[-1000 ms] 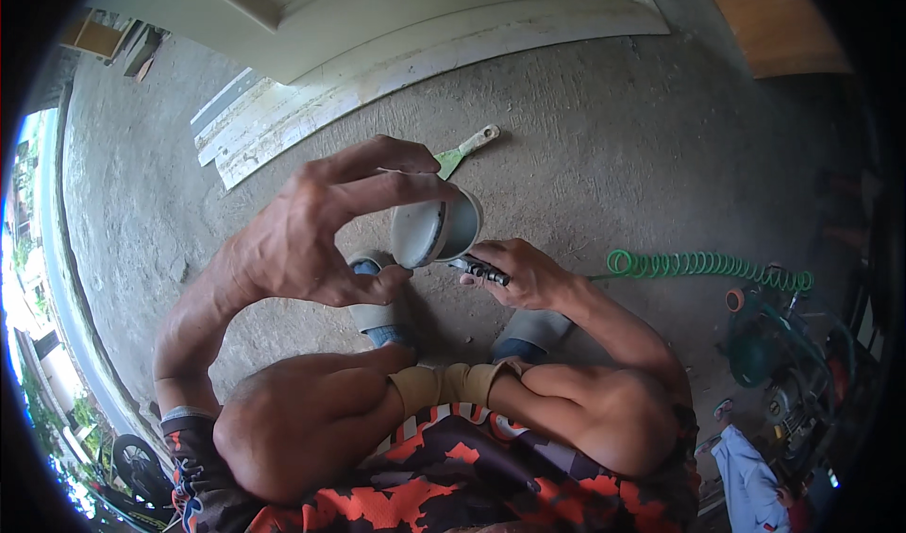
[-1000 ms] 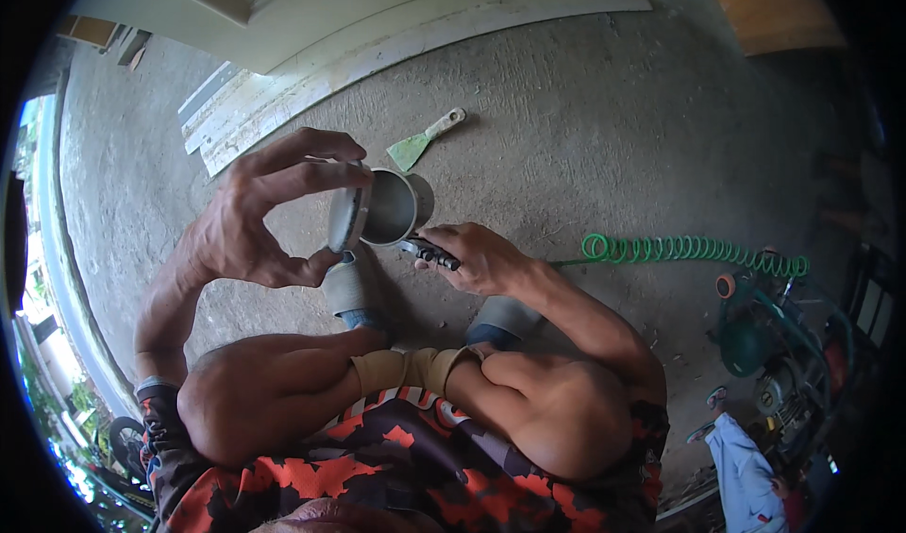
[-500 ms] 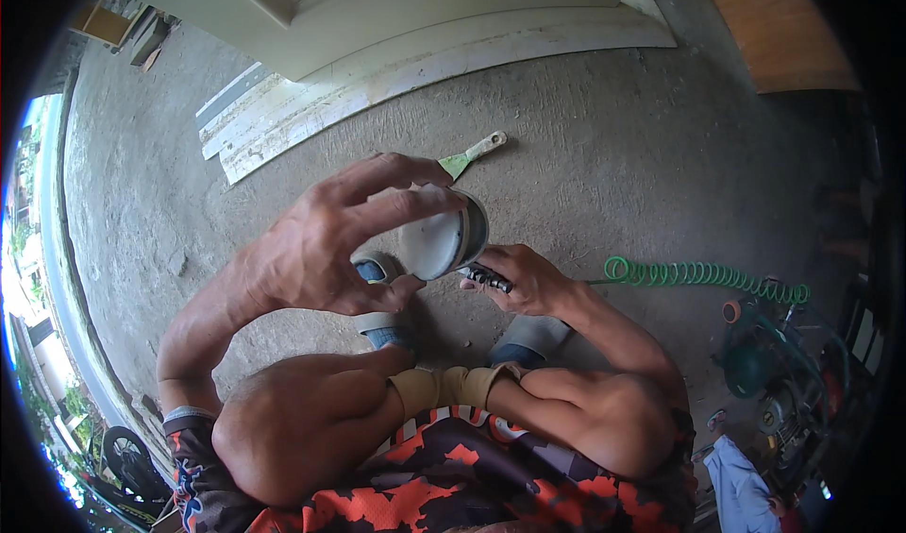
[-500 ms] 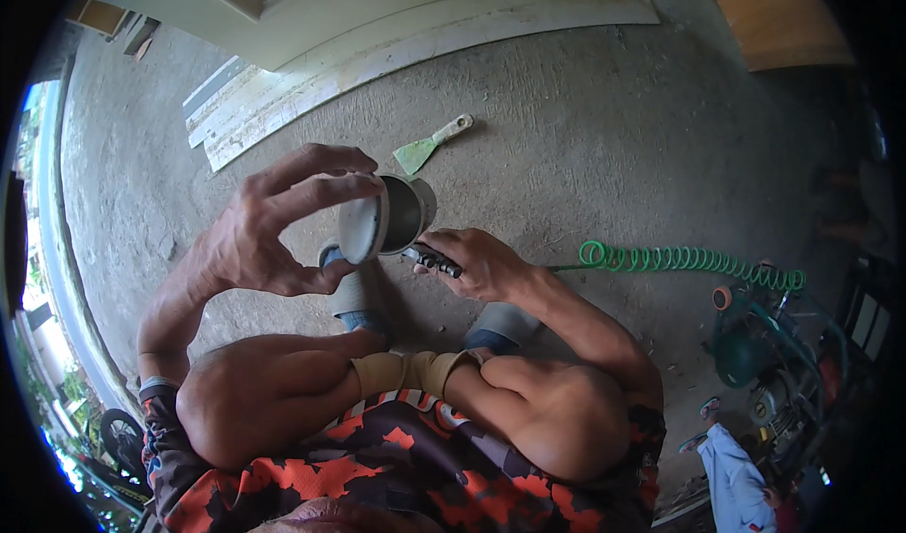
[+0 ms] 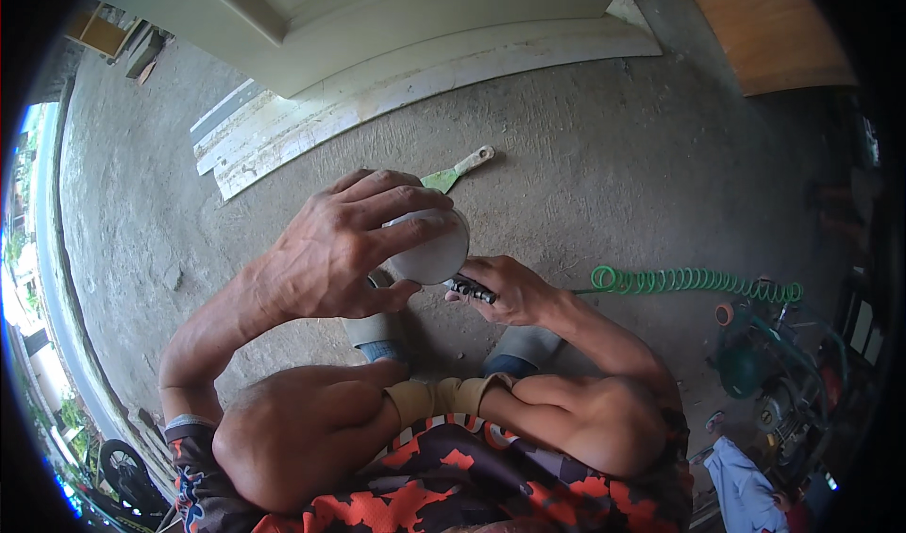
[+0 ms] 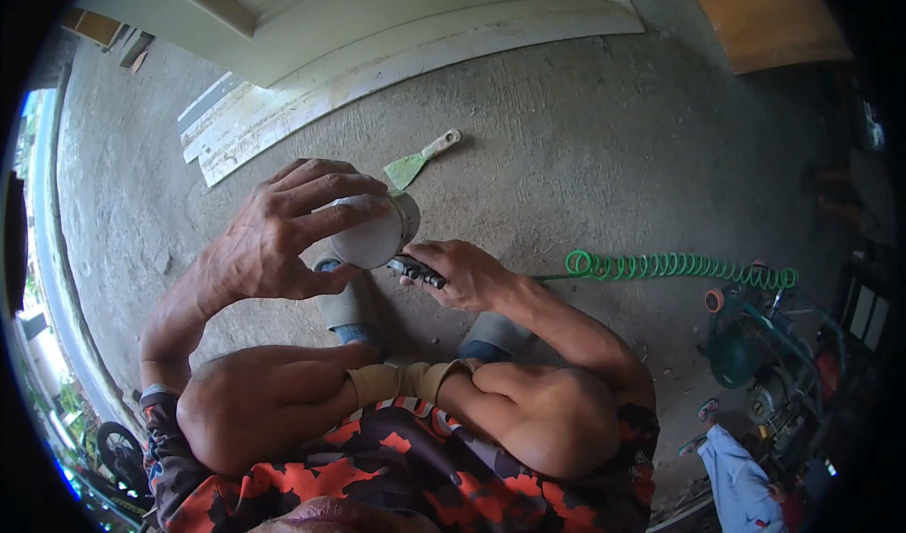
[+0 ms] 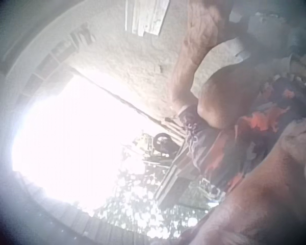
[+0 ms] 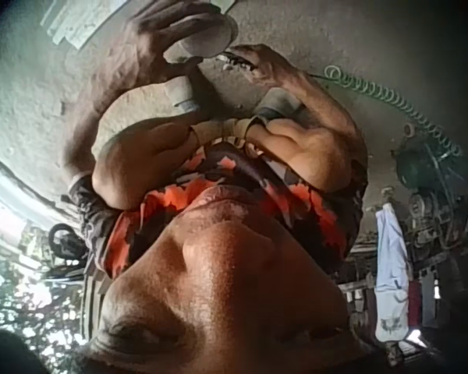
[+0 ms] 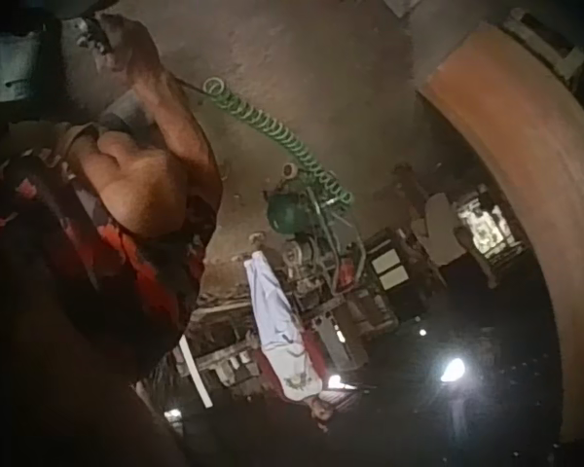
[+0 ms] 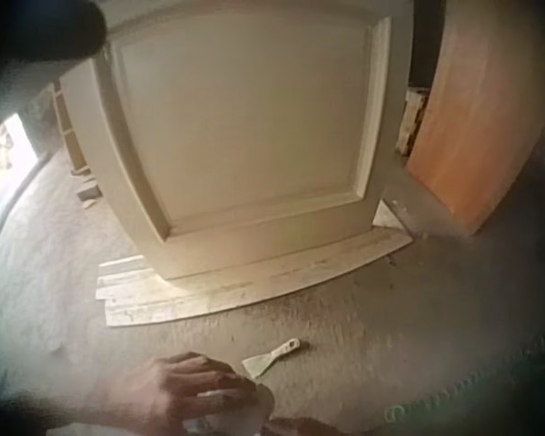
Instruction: The person paints the base of a door frame using a spray gun while holding a scraper to protect the floor.
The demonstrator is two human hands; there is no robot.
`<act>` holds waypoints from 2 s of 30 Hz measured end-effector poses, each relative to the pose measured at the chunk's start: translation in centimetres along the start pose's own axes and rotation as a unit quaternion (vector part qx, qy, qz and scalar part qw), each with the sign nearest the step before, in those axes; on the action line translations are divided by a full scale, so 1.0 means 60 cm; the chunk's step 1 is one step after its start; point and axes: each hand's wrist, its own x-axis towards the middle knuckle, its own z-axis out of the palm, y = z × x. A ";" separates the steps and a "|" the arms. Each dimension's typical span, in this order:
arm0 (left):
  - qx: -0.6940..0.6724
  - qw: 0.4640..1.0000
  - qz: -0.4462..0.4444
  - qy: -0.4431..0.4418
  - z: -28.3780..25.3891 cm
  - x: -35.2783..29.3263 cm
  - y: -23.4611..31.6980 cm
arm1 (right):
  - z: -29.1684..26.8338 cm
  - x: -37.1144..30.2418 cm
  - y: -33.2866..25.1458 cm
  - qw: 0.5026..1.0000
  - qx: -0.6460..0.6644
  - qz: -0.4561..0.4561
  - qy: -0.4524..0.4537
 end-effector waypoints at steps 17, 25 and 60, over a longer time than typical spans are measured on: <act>-0.141 0.984 -0.007 0.107 0.034 -0.035 -0.025 | -0.002 0.020 -0.046 0.997 0.004 -0.022 0.074; -0.444 0.795 -0.352 0.215 0.234 -0.090 -0.066 | -0.027 0.045 -0.051 0.970 -0.075 -0.066 0.222; -0.700 0.567 -0.401 0.165 0.253 -0.097 -0.082 | -0.024 0.036 -0.016 0.987 -0.025 -0.097 0.127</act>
